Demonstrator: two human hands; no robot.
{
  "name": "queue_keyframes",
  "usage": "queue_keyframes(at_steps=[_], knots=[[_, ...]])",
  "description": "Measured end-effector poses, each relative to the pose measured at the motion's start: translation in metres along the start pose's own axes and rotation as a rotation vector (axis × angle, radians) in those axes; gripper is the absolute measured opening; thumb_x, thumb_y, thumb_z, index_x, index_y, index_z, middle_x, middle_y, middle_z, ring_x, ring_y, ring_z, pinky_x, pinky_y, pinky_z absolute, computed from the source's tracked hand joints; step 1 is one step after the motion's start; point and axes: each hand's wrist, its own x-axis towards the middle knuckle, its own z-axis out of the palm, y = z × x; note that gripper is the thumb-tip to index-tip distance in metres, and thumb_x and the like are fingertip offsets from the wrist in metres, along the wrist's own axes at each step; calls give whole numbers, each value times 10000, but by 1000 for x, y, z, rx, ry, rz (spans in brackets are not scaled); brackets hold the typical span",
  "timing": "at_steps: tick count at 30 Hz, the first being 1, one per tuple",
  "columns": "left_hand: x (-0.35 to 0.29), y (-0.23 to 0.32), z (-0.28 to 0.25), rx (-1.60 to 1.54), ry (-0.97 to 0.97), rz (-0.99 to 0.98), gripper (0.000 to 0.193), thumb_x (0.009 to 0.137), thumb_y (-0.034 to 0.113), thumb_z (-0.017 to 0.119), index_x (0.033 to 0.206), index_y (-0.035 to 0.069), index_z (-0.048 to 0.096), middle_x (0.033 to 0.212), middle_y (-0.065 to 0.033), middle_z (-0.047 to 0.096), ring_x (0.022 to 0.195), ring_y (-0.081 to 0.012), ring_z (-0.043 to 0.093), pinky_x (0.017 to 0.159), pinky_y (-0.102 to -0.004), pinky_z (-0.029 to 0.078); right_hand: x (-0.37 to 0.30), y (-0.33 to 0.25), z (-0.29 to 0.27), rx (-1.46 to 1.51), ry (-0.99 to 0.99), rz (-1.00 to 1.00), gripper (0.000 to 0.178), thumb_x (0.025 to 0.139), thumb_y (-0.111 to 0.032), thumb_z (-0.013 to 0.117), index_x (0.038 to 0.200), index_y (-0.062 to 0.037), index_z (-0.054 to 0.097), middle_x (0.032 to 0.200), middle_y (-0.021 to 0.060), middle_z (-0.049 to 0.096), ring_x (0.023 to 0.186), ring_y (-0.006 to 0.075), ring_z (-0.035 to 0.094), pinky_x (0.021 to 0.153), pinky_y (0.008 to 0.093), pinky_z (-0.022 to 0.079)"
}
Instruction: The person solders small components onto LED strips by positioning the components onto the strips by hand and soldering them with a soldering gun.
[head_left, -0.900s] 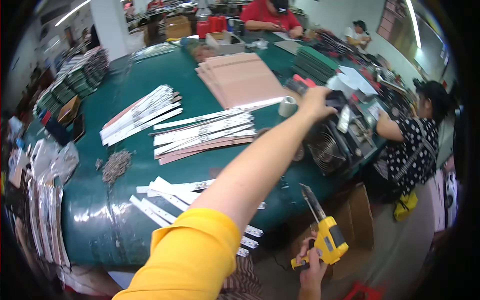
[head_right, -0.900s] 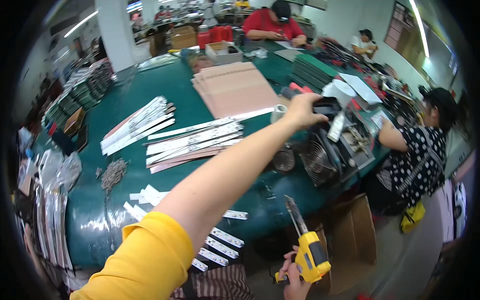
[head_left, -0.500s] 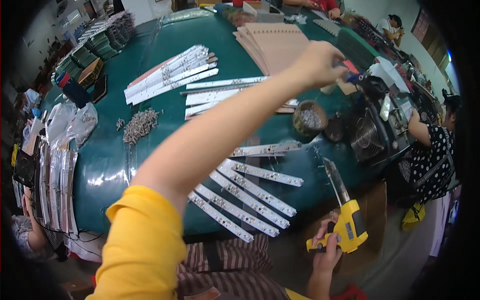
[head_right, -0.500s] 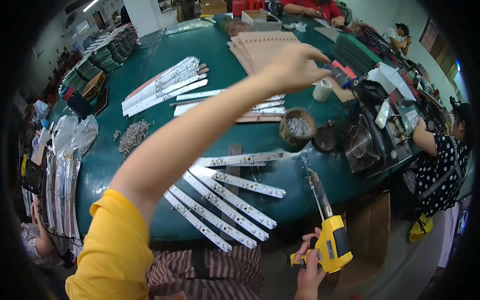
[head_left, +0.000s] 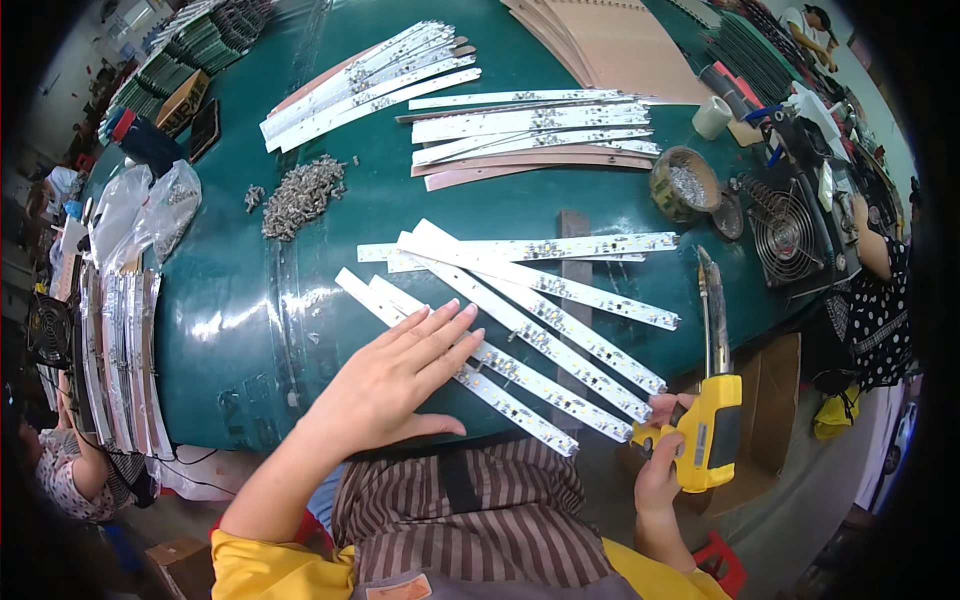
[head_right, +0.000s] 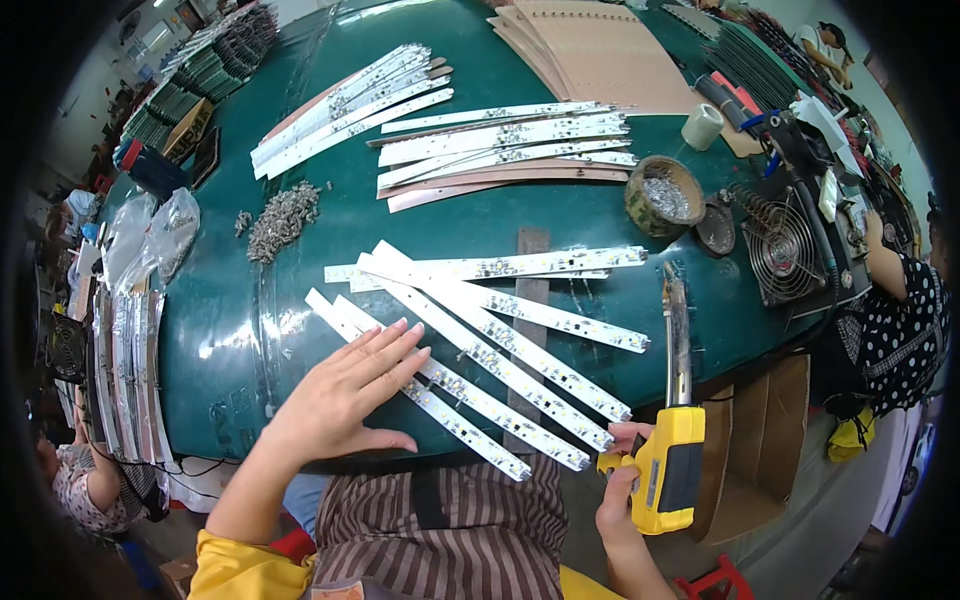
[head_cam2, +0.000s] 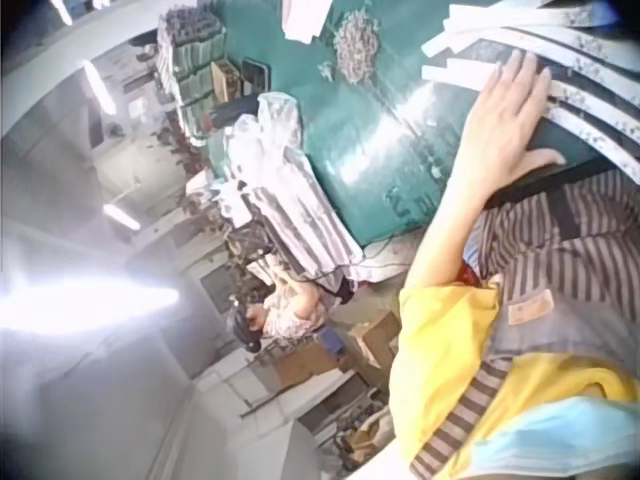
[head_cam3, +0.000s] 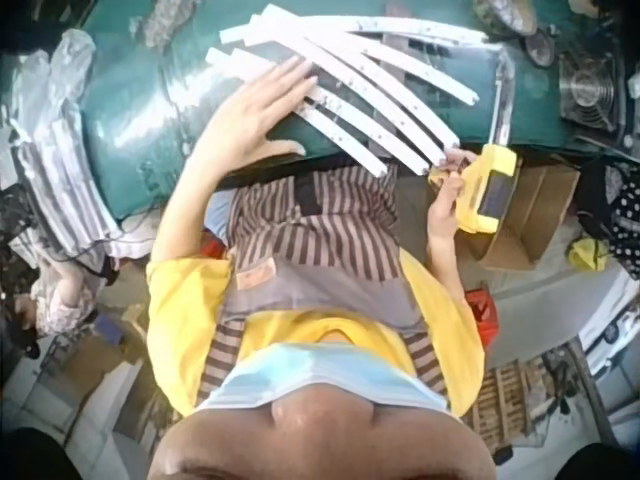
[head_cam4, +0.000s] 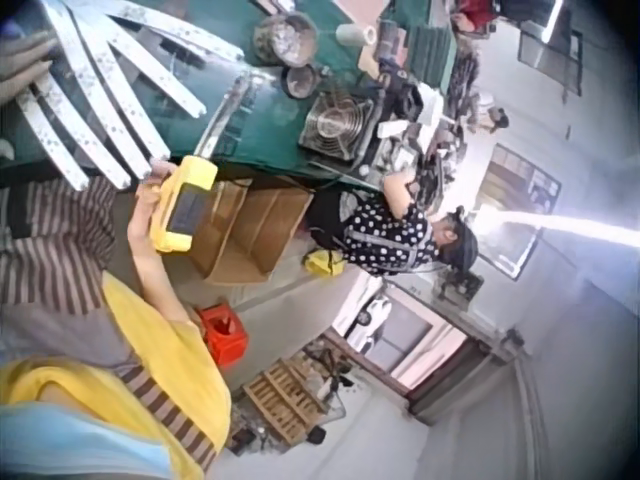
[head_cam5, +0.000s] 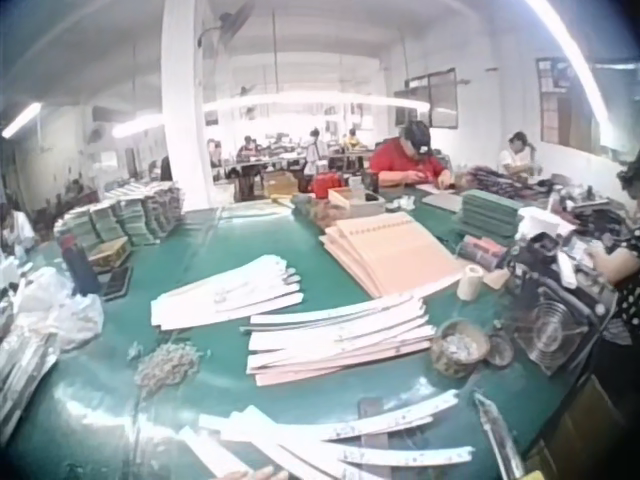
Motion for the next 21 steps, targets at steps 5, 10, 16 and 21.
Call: queue_keyframes(at_steps=[5,10,16,21], knots=[[-21,-5,24,-31,52,-28,954,683,507,755,1404,-12,407,1503,-214,349,1373,-375,375,1131,-466,317,-10,-3,12,-19,-42,29,516,999,-447,470,1289,-27,395,1122,169,609,974,195,607,835,301,470],[-28,-15,15,-127,102,-51,830,710,433,785,1361,14,484,1483,-207,385,1373,-373,377,1124,-459,331,-17,-11,22,60,-42,94,531,997,-463,464,1291,-27,391,1098,179,608,958,209,601,851,306,463],[-10,-78,-10,-5,627,-454,137,762,58,718,898,39,715,888,-132,646,867,-313,629,760,-393,500,-13,-6,20,100,-48,108,505,1002,-451,460,1294,-47,381,1035,150,610,913,185,596,821,289,448],[6,-136,-23,138,722,-526,125,757,95,730,869,42,715,850,-110,637,866,-300,610,782,-396,467,-11,-12,26,128,-53,130,495,993,-458,481,1275,-63,384,937,116,629,831,153,593,784,265,441]])
